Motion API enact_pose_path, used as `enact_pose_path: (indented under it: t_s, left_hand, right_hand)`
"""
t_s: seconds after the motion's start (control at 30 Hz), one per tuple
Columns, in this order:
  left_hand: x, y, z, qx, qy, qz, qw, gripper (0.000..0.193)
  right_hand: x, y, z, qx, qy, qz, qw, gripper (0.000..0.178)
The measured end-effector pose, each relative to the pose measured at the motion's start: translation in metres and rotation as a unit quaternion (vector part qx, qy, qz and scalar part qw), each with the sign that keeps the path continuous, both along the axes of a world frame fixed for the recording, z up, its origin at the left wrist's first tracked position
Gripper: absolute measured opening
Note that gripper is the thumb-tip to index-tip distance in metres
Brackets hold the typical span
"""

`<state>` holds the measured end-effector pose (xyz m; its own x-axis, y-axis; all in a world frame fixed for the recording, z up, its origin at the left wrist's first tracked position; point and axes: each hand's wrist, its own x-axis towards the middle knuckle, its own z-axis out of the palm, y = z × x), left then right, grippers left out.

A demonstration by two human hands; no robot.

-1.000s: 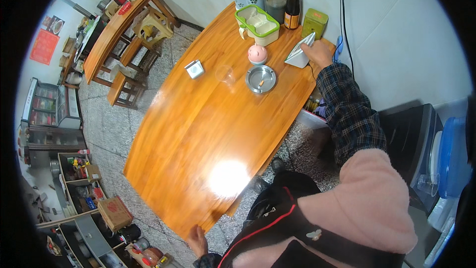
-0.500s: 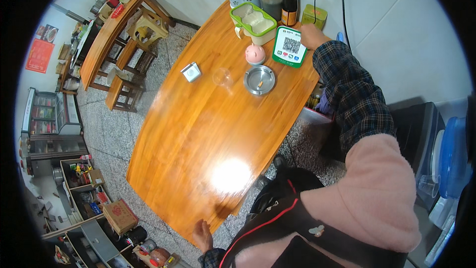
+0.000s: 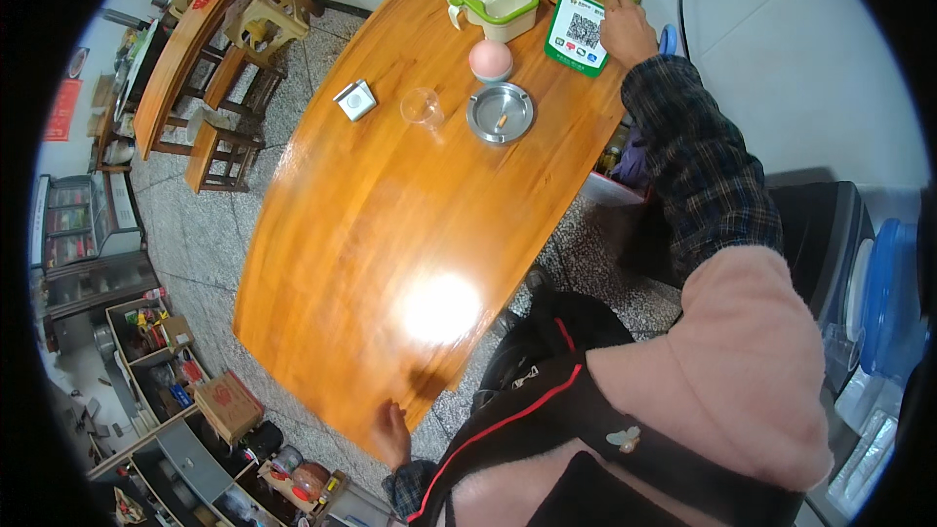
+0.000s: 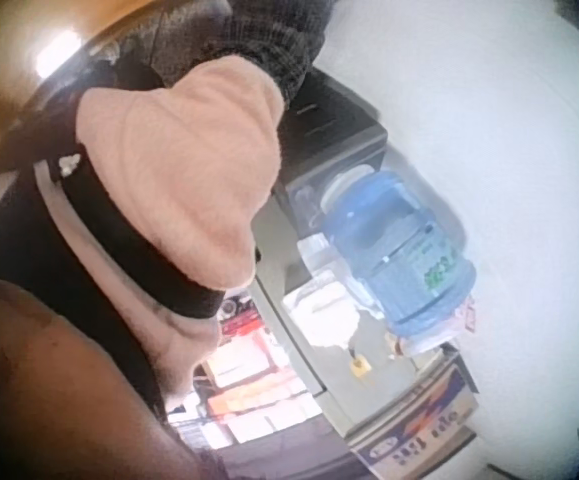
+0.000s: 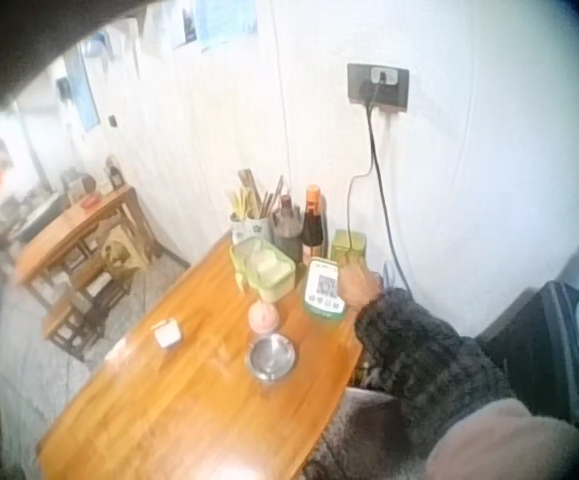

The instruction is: The person wipes the inside of a large metal pot with a paper towel, then carries the pot to a counter and places it down. They later pick up a lid and a plate with food, moving around the kitchen area.

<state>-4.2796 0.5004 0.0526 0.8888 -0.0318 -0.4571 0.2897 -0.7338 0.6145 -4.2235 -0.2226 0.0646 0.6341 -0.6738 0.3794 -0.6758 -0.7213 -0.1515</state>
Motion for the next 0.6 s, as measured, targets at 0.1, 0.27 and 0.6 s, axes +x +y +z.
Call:
enact_pose_path:
  t_s: [0.1, 0.27, 0.6]
  left_hand:
    - [-0.001, 0.004, -0.002, -0.004, 0.0, 0.004, 1.0, 0.027]
    - [-0.001, 0.007, -0.007, -0.016, -0.01, 0.009, 1.0, 0.027]
    - [-0.022, 0.011, 0.007, 0.016, -0.027, 0.046, 0.998, 0.027]
  right_hand:
    - [-0.018, 0.02, -0.007, -0.036, -0.066, 0.074, 0.994, 0.033]
    - [-0.043, 0.085, -0.044, 0.131, -0.065, 0.13, 0.981, 0.042]
    - [-0.02, 0.159, -0.065, 0.349, -0.088, 0.16, 0.919, 0.027]
